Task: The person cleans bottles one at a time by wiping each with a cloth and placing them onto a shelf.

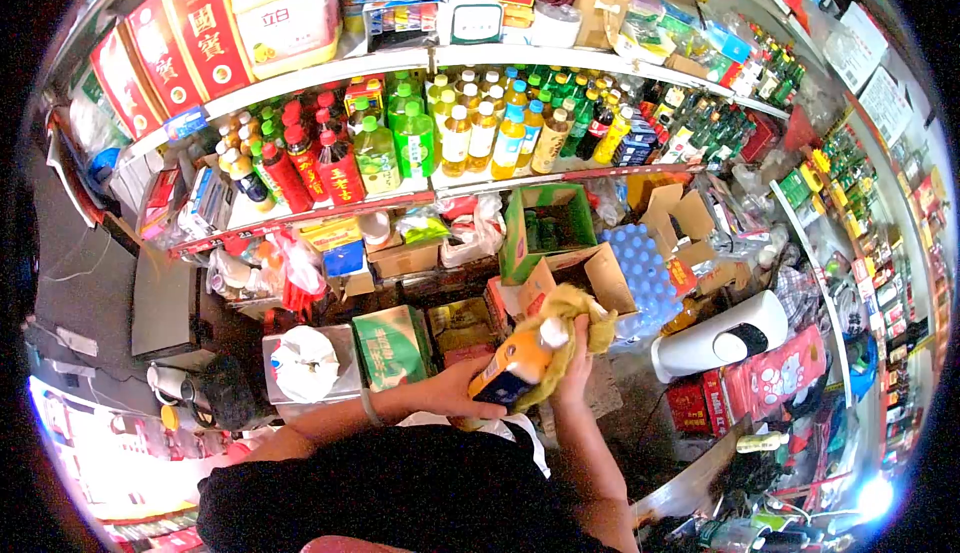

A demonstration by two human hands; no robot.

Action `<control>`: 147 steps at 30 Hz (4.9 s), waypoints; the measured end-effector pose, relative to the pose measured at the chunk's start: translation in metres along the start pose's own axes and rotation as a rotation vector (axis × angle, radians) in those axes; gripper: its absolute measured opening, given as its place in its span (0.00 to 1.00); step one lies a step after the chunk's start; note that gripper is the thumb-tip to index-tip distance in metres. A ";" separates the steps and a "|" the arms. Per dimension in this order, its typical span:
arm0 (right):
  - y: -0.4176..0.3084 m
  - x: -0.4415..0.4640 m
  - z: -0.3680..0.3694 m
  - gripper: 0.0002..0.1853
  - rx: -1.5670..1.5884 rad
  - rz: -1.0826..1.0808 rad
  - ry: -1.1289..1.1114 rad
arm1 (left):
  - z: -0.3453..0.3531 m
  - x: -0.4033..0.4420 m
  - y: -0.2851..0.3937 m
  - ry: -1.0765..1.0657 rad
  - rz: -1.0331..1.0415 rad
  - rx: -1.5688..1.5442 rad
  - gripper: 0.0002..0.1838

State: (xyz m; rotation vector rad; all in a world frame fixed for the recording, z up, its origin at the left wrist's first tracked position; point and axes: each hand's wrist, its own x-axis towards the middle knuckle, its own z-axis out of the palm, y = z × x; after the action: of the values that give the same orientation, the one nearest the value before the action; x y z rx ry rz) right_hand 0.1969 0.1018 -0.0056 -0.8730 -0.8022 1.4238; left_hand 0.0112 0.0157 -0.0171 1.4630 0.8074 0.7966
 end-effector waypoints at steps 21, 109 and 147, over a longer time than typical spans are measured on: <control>-0.079 -0.013 0.062 0.13 -1.132 -0.772 -0.398 | -0.012 -0.016 0.062 0.206 0.028 0.634 0.40; 0.022 -0.042 -0.048 0.22 0.512 0.352 0.357 | -0.491 -0.275 -0.128 1.714 0.262 0.964 0.41; -0.330 -0.010 -0.703 0.18 -1.491 -0.363 1.690 | 0.000 0.084 -0.139 0.624 -0.226 0.803 0.14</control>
State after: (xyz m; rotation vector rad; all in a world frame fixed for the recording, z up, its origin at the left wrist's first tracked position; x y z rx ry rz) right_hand 0.9723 0.0856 -0.0502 -2.2742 -0.4125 -0.7523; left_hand 0.0512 0.0923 -0.1550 1.7724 1.8920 0.7992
